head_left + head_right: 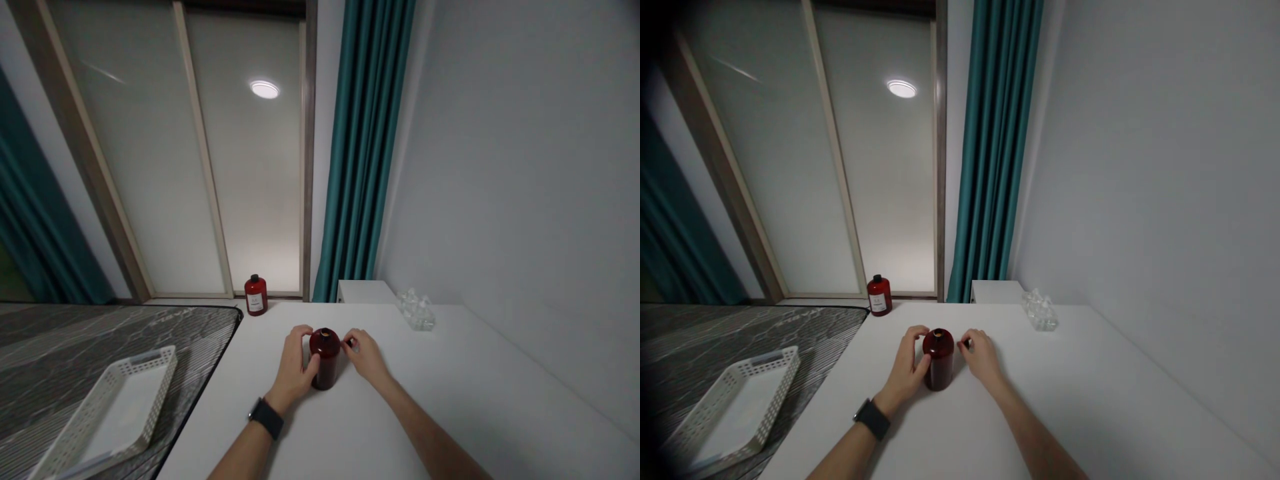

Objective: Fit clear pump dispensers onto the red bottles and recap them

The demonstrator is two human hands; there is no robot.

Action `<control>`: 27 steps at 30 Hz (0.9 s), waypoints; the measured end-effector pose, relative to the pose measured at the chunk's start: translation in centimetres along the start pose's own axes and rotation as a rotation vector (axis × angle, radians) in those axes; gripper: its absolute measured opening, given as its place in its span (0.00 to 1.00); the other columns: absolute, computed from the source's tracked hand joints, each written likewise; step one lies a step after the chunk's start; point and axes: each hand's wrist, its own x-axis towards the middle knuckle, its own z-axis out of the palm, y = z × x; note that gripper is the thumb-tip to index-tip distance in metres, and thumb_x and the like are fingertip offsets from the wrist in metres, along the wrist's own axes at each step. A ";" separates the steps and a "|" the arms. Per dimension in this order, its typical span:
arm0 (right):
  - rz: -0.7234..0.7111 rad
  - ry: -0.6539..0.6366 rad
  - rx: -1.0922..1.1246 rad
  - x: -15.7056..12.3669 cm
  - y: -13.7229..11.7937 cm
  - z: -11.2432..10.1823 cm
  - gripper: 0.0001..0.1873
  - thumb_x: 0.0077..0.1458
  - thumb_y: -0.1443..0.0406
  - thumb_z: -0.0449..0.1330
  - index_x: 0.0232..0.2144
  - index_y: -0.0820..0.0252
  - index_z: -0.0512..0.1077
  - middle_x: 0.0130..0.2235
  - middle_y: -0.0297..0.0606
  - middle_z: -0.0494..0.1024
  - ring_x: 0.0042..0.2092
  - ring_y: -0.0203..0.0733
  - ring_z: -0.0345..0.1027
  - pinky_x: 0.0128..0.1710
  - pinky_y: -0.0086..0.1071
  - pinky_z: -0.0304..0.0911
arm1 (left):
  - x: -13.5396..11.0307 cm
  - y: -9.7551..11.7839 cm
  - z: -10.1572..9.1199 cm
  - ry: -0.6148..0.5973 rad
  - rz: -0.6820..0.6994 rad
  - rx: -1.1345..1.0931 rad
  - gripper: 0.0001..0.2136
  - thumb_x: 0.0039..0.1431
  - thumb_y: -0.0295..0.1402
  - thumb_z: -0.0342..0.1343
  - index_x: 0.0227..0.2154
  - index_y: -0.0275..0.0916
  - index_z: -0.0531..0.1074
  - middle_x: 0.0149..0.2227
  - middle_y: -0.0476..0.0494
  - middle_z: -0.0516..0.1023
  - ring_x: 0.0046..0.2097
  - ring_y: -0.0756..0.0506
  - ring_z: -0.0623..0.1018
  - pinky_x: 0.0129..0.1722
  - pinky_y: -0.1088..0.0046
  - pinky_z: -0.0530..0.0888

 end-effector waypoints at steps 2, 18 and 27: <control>0.018 -0.001 -0.046 1.0 0.9 0.3 0.03 0.53 0.68 0.60 0.31 0.54 0.73 0.32 0.36 0.79 0.35 0.45 0.70 0.38 0.35 0.63 | -0.1 0.2 0.2 -0.002 0.009 0.004 0.17 0.61 0.37 0.52 0.50 0.37 0.62 0.49 0.35 0.69 0.51 0.37 0.72 0.52 0.54 0.70; 0.053 -0.066 -0.238 4.3 4.9 2.9 0.13 0.57 0.67 0.60 0.46 0.53 0.71 0.41 0.38 0.83 0.48 0.50 0.72 0.46 0.37 0.57 | 0.0 1.2 0.6 -0.060 0.029 0.030 0.22 0.60 0.34 0.55 0.57 0.40 0.60 0.53 0.35 0.65 0.56 0.36 0.68 0.57 0.50 0.67; 0.060 0.020 -0.143 4.3 4.7 2.0 0.12 0.56 0.68 0.58 0.44 0.56 0.73 0.45 0.41 0.82 0.47 0.48 0.74 0.49 0.39 0.62 | 0.1 1.1 0.9 0.133 -0.086 0.104 0.21 0.56 0.35 0.61 0.51 0.40 0.62 0.50 0.37 0.66 0.53 0.36 0.70 0.54 0.49 0.70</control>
